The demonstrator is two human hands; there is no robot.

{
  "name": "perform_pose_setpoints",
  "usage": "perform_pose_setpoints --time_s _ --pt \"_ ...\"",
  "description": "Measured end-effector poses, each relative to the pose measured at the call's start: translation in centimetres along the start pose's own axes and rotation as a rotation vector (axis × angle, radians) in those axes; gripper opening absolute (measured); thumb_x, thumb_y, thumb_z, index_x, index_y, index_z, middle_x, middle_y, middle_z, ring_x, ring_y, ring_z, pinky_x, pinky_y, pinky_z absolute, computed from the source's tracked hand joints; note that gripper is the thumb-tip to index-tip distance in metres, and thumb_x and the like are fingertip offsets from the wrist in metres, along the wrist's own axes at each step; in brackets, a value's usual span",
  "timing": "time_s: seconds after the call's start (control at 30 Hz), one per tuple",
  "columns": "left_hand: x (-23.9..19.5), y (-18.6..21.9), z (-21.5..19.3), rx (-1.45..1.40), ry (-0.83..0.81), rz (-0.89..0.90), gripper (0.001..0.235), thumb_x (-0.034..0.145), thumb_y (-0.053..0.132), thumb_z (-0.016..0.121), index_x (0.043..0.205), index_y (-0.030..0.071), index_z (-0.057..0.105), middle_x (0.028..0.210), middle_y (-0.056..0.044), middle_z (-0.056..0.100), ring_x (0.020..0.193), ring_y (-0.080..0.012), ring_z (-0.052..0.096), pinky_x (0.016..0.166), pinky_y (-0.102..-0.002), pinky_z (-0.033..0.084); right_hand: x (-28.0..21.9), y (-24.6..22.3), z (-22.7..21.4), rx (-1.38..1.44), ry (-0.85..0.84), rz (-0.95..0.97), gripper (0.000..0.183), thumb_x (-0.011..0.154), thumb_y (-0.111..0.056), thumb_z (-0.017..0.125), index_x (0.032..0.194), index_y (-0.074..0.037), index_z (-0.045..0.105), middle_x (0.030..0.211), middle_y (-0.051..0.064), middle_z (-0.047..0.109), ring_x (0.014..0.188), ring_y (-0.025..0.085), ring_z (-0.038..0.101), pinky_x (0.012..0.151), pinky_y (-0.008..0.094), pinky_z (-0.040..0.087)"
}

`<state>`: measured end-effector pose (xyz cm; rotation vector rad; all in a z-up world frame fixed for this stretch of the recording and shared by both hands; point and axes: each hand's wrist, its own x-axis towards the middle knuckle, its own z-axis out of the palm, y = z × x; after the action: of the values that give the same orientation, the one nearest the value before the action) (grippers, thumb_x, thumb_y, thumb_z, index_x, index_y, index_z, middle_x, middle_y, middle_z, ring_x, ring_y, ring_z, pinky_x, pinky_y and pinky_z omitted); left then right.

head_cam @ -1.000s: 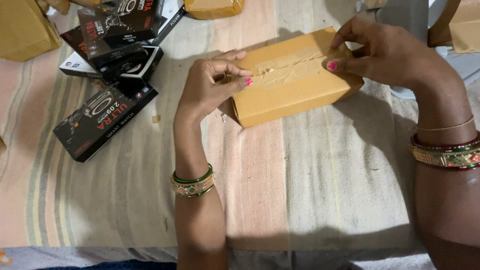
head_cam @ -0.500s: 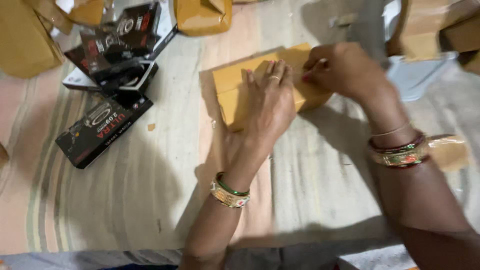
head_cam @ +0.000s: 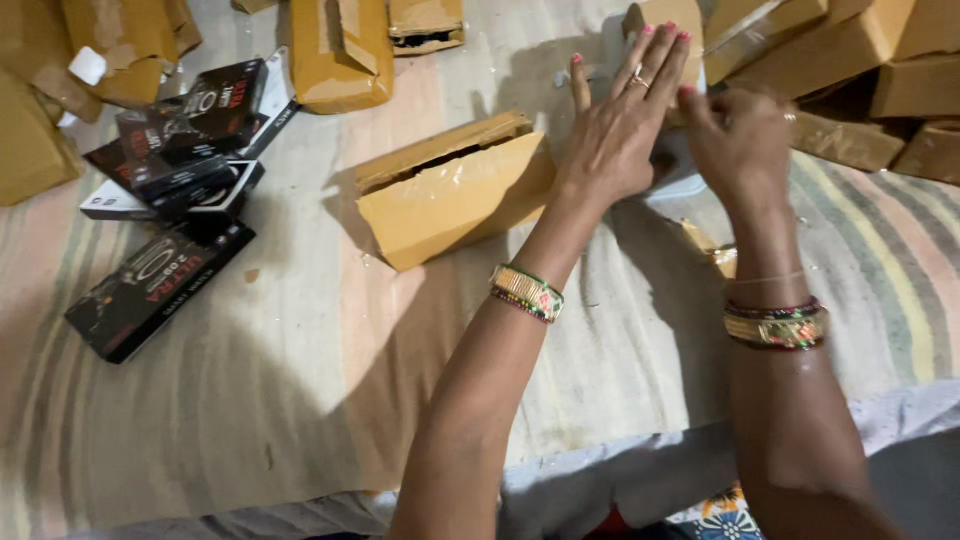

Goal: The person places smartwatch boxes into small cardboard shipping boxes, folds the flaps, and seals them with packing tape. They repeat this process for several units, occasionally opening a product box to check the contents before resealing it.

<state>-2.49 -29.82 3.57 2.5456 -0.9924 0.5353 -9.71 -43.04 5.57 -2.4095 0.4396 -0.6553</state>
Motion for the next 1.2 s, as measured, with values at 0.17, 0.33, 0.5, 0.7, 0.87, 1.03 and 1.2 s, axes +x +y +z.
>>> perform_pose_setpoints --time_s 0.17,0.33,0.5,0.7,0.87,1.03,1.2 --pt "0.7 -0.7 0.8 0.126 0.045 -0.008 0.093 0.084 -0.007 0.062 0.164 0.029 0.03 0.172 0.013 0.021 0.16 -0.0098 0.018 0.128 -0.077 0.005 1.4 2.3 2.7 0.091 0.188 -0.295 0.017 0.099 -0.019 0.078 0.095 -0.002 0.079 0.128 0.021 0.07 0.126 0.036 0.049 0.104 0.052 0.04" --pt "-0.3 -0.6 0.0 0.172 0.051 -0.009 0.073 0.093 0.007 0.065 0.154 0.041 0.044 0.164 0.023 0.028 0.158 -0.0151 0.016 0.122 -0.083 0.003 -1.3 3.0 2.7 0.025 0.3 -0.23 0.02 0.096 -0.018 0.084 0.087 -0.001 0.077 0.109 0.026 0.069 0.107 0.036 0.054 0.09 0.052 0.044" --pt "-2.2 -0.2 -0.1 0.149 0.032 0.001 0.07 0.089 0.013 0.07 0.149 0.043 0.05 0.162 0.024 0.032 0.158 -0.0171 0.013 0.123 -0.082 0.002 -4.4 2.9 2.6 0.377 0.073 0.019 0.013 0.104 -0.013 0.078 0.098 -0.002 0.075 0.09 0.012 0.076 0.072 0.017 0.07 0.063 0.029 0.053" --pt "-2.8 -0.1 -1.4 0.102 -0.006 0.026 0.079 0.083 0.022 0.077 0.153 0.038 0.045 0.163 0.021 0.028 0.158 -0.0189 0.01 0.123 -0.081 -0.001 -3.8 2.7 2.5 0.928 -0.088 0.144 0.012 0.095 -0.006 0.08 0.097 0.003 0.072 0.086 0.009 0.076 0.069 0.01 0.074 0.059 0.02 0.059" --pt "-5.3 -4.0 -4.9 0.081 -0.075 -0.112 0.11 0.069 0.049 0.086 0.158 0.015 0.03 0.163 -0.003 0.027 0.152 -0.0269 0.011 0.114 -0.08 0.001 -4.1 3.2 1.3 -0.019 0.125 -0.178 0.011 0.091 -0.003 0.086 0.09 0.002 0.077 0.077 0.014 0.073 0.063 0.018 0.069 0.049 0.028 0.05" --pt "-9.9 -12.1 -8.1 -0.021 0.057 -0.342 0.117 0.067 0.058 0.09 0.152 0.003 0.033 0.157 -0.021 0.04 0.151 -0.0334 0.026 0.117 -0.071 0.013 -6.2 0.8 -1.7 -0.073 -0.095 -0.224 0.019 0.1 -0.014 0.079 0.092 0.003 0.076 0.076 0.014 0.072 0.065 0.02 0.07 0.053 0.034 0.052" --pt "-12.3 -15.5 -7.0 -0.364 0.203 -0.369 0.078 0.084 0.014 0.075 0.154 0.011 0.042 0.155 -0.024 0.047 0.148 -0.0379 0.04 0.125 -0.048 0.028 -4.3 -5.8 -1.8 0.529 -0.42 -0.249 0.022 0.102 -0.018 0.068 0.111 0.002 0.067 0.091 0.006 0.071 0.08 0.011 0.069 0.07 0.026 0.056"
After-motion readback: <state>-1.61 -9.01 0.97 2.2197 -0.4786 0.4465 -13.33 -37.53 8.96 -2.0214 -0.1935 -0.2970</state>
